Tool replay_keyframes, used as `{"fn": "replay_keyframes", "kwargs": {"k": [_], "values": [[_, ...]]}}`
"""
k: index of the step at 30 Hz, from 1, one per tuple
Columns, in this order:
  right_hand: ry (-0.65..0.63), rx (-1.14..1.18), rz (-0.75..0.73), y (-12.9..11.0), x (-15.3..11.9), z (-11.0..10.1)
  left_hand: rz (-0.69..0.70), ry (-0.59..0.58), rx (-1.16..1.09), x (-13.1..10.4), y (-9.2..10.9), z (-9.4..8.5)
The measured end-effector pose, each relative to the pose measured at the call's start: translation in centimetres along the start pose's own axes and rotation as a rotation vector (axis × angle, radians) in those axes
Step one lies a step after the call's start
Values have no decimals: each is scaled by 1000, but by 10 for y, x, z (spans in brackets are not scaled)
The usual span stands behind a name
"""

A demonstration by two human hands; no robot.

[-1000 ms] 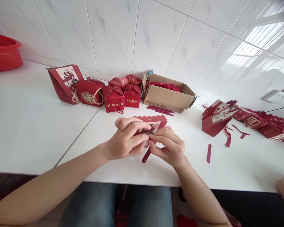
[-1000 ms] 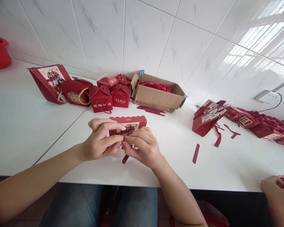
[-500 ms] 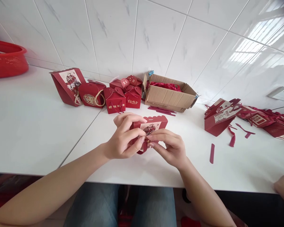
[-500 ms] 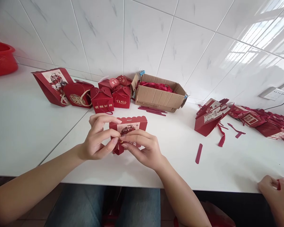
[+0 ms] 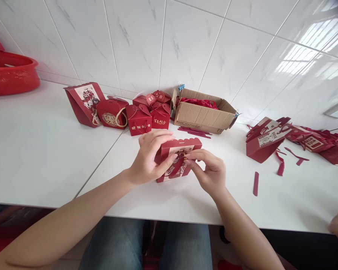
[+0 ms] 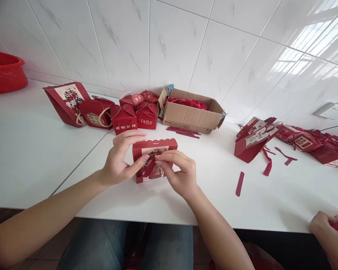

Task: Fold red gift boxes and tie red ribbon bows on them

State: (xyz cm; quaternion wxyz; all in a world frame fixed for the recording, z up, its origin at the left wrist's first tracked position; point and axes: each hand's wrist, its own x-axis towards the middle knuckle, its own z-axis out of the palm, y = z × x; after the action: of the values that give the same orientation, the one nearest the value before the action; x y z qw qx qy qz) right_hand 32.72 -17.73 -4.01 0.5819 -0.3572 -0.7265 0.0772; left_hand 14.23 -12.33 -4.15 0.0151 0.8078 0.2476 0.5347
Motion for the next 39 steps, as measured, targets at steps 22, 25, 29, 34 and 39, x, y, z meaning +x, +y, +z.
{"fn": "replay_keyframes", "kwargs": {"k": [22, 25, 29, 34, 39], "values": [[42, -454, -340, 12, 3, -3, -380, -33, -415, -3, 2, 10], [82, -504, -347, 12, 1, 0, -421, -65, -424, -1, 4, 9], [93, -520, -338, 11, 1, 2, -480, -86, -455, 0, 7, 7], [87, -447, -276, 8, 1, 0, -532, -95, -531, 1, 7, 8], [85, -298, -240, 7, 3, -3, -591, -107, -551, 1, 8, 8]]}}
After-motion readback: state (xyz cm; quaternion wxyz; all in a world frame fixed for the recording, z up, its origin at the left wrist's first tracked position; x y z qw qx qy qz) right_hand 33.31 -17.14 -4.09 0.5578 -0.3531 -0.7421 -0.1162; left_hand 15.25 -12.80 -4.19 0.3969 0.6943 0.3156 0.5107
